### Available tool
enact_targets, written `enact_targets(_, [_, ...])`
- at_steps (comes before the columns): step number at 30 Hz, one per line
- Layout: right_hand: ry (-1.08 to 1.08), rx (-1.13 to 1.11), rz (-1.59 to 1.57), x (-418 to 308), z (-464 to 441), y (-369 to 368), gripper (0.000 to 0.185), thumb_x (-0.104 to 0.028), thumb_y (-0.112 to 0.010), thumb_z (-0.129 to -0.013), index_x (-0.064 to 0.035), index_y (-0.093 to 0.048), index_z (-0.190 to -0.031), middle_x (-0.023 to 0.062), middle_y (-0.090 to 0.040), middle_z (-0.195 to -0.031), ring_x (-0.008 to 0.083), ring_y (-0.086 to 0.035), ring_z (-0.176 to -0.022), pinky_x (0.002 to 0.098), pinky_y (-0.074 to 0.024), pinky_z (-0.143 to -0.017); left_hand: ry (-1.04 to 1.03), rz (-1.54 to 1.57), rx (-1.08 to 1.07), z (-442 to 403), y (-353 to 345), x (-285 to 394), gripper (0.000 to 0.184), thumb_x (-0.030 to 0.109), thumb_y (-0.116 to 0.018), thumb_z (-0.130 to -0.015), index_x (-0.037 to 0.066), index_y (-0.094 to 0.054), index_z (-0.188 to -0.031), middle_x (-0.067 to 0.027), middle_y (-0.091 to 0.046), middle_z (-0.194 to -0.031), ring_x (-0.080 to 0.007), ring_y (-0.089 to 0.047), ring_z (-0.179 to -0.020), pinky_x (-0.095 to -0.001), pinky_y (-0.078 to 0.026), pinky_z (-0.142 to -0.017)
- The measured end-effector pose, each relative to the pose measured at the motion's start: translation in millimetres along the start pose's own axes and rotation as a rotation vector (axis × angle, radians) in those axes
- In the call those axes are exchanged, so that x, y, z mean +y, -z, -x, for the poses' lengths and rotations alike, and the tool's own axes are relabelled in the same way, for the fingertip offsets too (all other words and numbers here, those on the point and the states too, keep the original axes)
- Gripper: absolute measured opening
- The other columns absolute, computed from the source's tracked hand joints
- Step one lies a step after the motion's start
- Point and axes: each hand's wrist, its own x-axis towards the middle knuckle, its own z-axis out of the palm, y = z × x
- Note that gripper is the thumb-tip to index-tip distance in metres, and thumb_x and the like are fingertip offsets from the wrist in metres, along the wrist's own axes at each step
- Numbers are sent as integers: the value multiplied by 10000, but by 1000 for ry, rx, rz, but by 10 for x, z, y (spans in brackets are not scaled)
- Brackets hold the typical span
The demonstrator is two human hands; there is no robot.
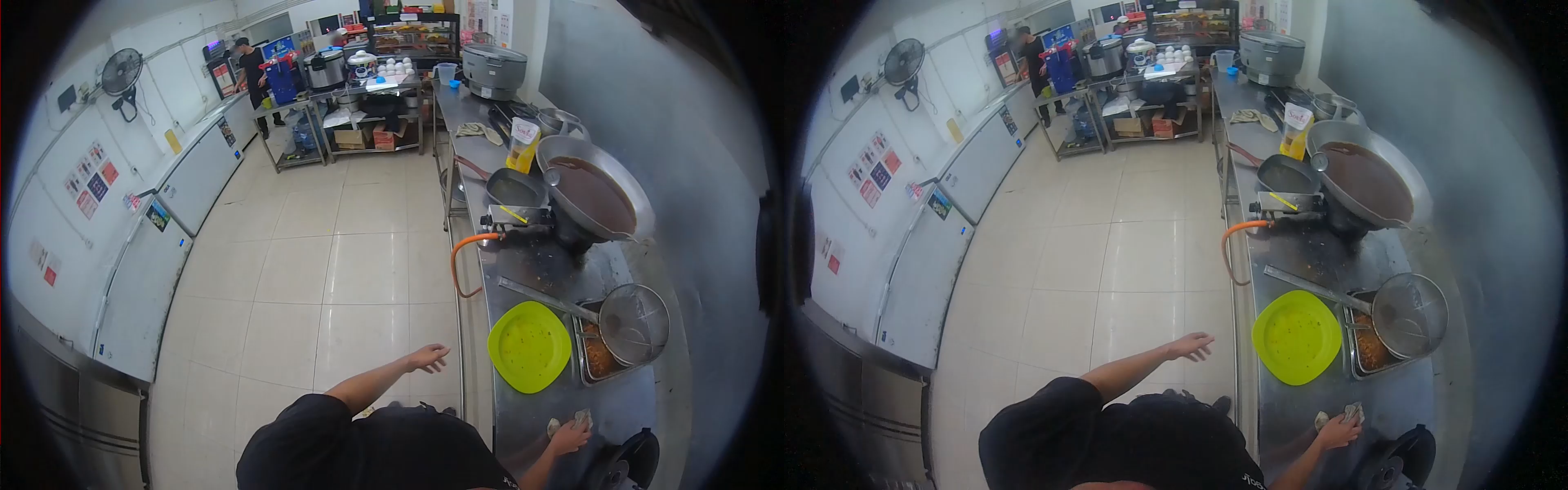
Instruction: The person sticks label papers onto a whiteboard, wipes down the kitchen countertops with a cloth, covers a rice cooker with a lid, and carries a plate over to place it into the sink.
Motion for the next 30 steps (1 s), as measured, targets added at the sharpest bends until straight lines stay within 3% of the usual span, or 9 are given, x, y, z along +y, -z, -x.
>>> enact_targets(8, [0, -14, -15, 6, 16, 18, 416, -278, -524, -867, -183, -542, -1272, 63, -500, -1223, 291, -485, -1134, 503, -457, -851, -41, 136, -55, -277, -586, 388, 735, 635, -457, -884, 47, -409, -1323, -161, -586, -1107, -216, -630, -886, -375, -530, -801])
enact_targets(13, [43, 52, 35, 7, -20, -17, 408, -284, -546, -856, -171, -559, -1247, 94, -525, -1182, 315, -529, -1062, 482, -476, -834, -33, 143, -85, -493, -791, 356, 708, 617, -513, -864, 37, -442, -1265, -146, -601, -1038, -202, -643, -777, -342, -554, -703])
enact_targets(18, [157, 105, -5, 136, -33, -141, 407, -320, -562, -864, -135, -572, -1227, 132, -547, -1174, 347, -547, -1030, 468, -479, -834, -88, 327, -25, -541, -925, 436, 673, 609, -527, -861, 33, -467, -1204, -152, -603, -1011, -199, -640, -756, -336, -555, -688])
enact_targets(23, [106, 43, -44, -151, -30, 53, 414, -336, -575, -863, -129, -579, -1222, 143, -552, -1178, 356, -541, -1063, 471, -481, -837, -65, 270, 127, -553, -1063, 642, 591, 512, -611, -858, 16, -483, -1153, -118, -616, -899, -188, -630, -659, -308, -542, -576])
enact_targets(25, [121, 43, -64, -115, -46, 56, 403, -335, -580, -861, -133, -592, -1210, 142, -553, -1183, 356, -539, -1072, 472, -482, -840, -86, 213, 84, -590, -1033, 680, 557, 441, -631, -863, -6, -515, -1174, -137, -624, -962, -197, -631, -776, -347, -556, -671])
enact_targets(26, [145, 103, -9, -199, -30, 117, 358, -283, -609, -843, -110, -630, -1155, 134, -581, -1138, 338, -565, -1024, 481, -490, -804, -174, 202, 138, -694, -1011, 619, 508, 415, -645, -856, -8, -540, -1118, -110, -623, -862, -180, -622, -693, -317, -534, -604])
enact_targets(27, [393, 234, -295, -28, -161, -110, 351, -240, -635, -825, -108, -632, -1150, 139, -601, -1129, 328, -576, -1031, 462, -489, -829, -251, 182, 163, -795, -1012, 545, 461, 389, -659, -848, -9, -565, -1061, -83, -623, -762, -162, -613, -609, -287, -511, -537])
enact_targets(28, [405, 213, -257, -167, -120, 113, 344, -208, -649, -809, -110, -637, -1138, 141, -610, -1131, 317, -573, -1056, 437, -479, -868, -227, 3, 191, -785, -968, 588, 387, 306, -641, -860, -22, -576, -1055, -81, -636, -737, -164, -612, -610, -298, -517, -574])
enact_targets(30, [245, 230, -76, 51, -107, -158, 376, -238, -656, -796, -143, -629, -1159, 134, -589, -1142, 331, -557, -1049, 450, -450, -883, -240, 313, 120, -721, -1001, 522, 309, 233, -584, -867, -12, -584, -1057, -131, -647, -943, -214, -634, -804, -348, -525, -707])
